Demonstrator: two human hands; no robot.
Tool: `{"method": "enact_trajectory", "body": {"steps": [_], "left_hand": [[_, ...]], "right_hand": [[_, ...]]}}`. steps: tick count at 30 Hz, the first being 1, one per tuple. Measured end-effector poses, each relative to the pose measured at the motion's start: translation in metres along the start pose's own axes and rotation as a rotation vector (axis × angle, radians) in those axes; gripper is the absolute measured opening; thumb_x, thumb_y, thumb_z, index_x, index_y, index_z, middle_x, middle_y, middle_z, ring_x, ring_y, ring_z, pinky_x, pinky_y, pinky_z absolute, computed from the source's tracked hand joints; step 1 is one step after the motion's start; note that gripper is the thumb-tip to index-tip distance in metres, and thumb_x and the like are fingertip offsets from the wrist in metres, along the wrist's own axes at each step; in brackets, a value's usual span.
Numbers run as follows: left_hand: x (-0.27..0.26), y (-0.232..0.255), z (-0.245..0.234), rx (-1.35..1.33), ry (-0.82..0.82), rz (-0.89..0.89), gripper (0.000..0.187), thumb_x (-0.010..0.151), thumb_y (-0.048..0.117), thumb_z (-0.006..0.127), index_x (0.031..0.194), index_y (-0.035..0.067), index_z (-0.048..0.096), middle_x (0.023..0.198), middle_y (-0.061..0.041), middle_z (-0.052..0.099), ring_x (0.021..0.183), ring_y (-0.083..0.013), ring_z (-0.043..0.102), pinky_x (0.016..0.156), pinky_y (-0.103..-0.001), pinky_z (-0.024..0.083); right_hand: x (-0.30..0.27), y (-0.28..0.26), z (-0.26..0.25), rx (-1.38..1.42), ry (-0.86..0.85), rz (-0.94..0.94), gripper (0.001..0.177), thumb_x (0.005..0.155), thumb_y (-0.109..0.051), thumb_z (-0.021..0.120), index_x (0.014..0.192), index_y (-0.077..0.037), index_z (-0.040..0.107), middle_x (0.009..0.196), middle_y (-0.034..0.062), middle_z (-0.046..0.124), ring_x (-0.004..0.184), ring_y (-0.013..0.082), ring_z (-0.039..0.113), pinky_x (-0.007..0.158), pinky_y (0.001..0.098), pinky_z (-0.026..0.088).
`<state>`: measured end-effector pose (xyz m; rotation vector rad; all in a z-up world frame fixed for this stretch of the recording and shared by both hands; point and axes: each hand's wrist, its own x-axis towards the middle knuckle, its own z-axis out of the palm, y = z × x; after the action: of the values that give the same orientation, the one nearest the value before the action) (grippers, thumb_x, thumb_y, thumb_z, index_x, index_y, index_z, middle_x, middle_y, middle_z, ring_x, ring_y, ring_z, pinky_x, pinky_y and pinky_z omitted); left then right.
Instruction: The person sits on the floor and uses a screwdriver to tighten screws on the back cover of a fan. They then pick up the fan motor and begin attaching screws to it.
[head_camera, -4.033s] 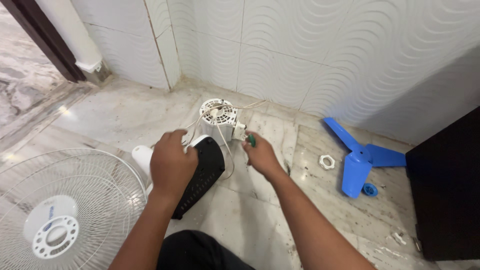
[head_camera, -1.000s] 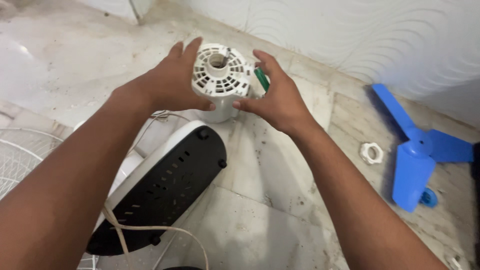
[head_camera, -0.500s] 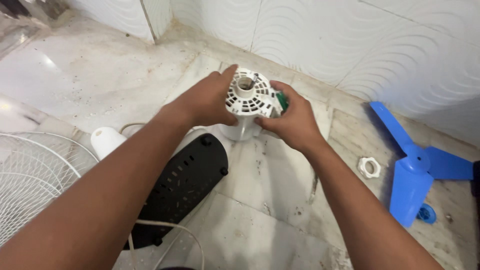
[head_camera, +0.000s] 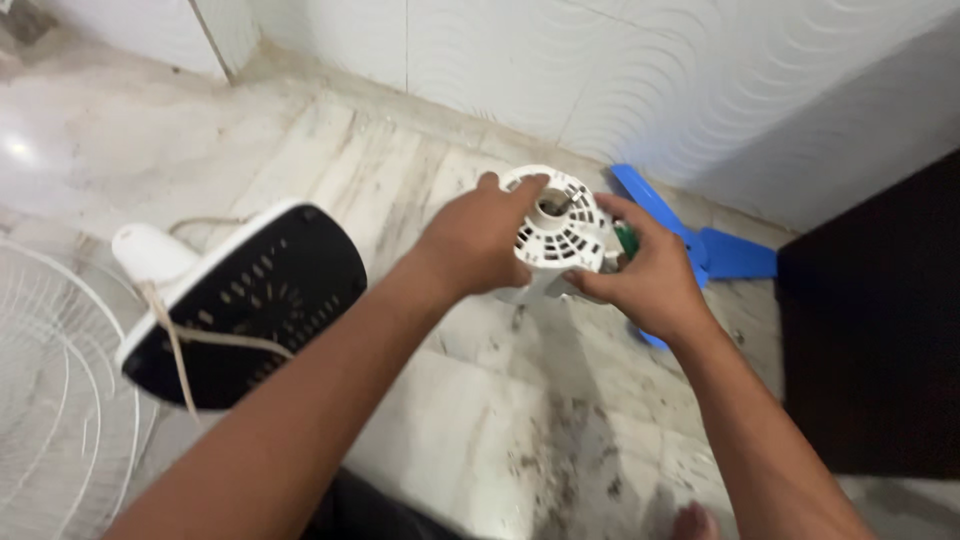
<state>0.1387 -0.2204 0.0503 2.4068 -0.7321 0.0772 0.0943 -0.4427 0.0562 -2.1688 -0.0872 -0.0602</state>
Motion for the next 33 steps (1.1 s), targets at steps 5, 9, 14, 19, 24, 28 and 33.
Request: {"method": "enact_trajectory", "body": {"steps": [5, 9, 14, 19, 24, 28, 33], "left_hand": [[-0.063, 0.059, 0.032, -0.061, 0.014, -0.085, 0.094, 0.059, 0.018, 0.089, 0.144, 0.018, 0.05, 0.121, -0.026, 0.059, 0.097, -0.0402, 0.067, 0.082, -0.045, 0.056], [-0.117, 0.093, 0.047, -0.084, -0.048, -0.214, 0.09, 0.06, 0.014, 0.087, 0.143, 0.017, 0.051, 0.119, -0.024, 0.059, 0.097, -0.0404, 0.067, 0.08, -0.046, 0.056], [-0.164, 0.114, 0.049, -0.126, -0.063, -0.302, 0.088, 0.06, 0.013, 0.086, 0.141, 0.017, 0.053, 0.119, -0.021, 0.059, 0.098, -0.0396, 0.067, 0.08, -0.046, 0.055], [-0.175, 0.117, 0.052, -0.063, -0.138, -0.382, 0.093, 0.063, 0.012, 0.085, 0.148, 0.022, 0.051, 0.119, -0.017, 0.058, 0.103, -0.0362, 0.064, 0.083, -0.045, 0.055], [-0.174, 0.113, 0.061, -0.018, -0.073, -0.302, 0.092, 0.063, 0.013, 0.086, 0.146, 0.018, 0.047, 0.127, -0.02, 0.052, 0.109, -0.0385, 0.059, 0.084, -0.046, 0.054], [-0.176, 0.111, 0.063, -0.037, -0.113, -0.313, 0.091, 0.065, 0.015, 0.086, 0.146, 0.018, 0.044, 0.133, -0.021, 0.049, 0.116, -0.0397, 0.057, 0.087, -0.046, 0.054], [-0.173, 0.112, 0.047, -0.174, -0.216, -0.303, 0.107, 0.064, 0.019, 0.092, 0.154, 0.016, 0.034, 0.157, -0.031, 0.023, 0.138, -0.0496, 0.035, 0.1, -0.048, 0.043]], "right_hand": [[-0.077, 0.01, -0.02, -0.09, -0.055, 0.02, 0.086, 0.063, -0.006, 0.089, 0.143, -0.005, 0.056, 0.113, 0.0084, 0.072, 0.086, 0.012, 0.068, 0.072, 0.0278, 0.058], [-0.13, 0.008, -0.015, -0.078, -0.104, 0.129, 0.089, 0.06, -0.004, 0.089, 0.142, -0.006, 0.055, 0.109, 0.0081, 0.076, 0.082, 0.0111, 0.07, 0.07, 0.028, 0.06], [-0.172, -0.004, -0.001, -0.015, -0.203, 0.419, 0.088, 0.063, -0.004, 0.083, 0.147, -0.014, 0.056, 0.102, 0.0176, 0.081, 0.075, 0.0194, 0.07, 0.065, 0.0357, 0.058], [-0.179, -0.008, 0.002, -0.099, -0.21, 0.181, 0.092, 0.057, -0.01, 0.089, 0.142, -0.012, 0.055, 0.118, 0.0103, 0.076, 0.102, 0.0179, 0.073, 0.09, 0.0319, 0.056], [-0.172, -0.003, 0.001, -0.203, -0.226, 0.203, 0.098, 0.055, -0.015, 0.093, 0.144, -0.016, 0.054, 0.121, 0.0095, 0.073, 0.11, 0.0196, 0.07, 0.095, 0.034, 0.054], [-0.174, 0.006, 0.0, -0.157, -0.236, 0.134, 0.1, 0.052, -0.017, 0.095, 0.143, -0.015, 0.054, 0.123, 0.0102, 0.073, 0.112, 0.0204, 0.07, 0.096, 0.0351, 0.053], [-0.172, 0.021, -0.01, -0.032, -0.309, 0.168, 0.082, 0.065, -0.021, 0.09, 0.141, -0.017, 0.059, 0.123, 0.0088, 0.074, 0.105, 0.0187, 0.071, 0.093, 0.0355, 0.054]]}}
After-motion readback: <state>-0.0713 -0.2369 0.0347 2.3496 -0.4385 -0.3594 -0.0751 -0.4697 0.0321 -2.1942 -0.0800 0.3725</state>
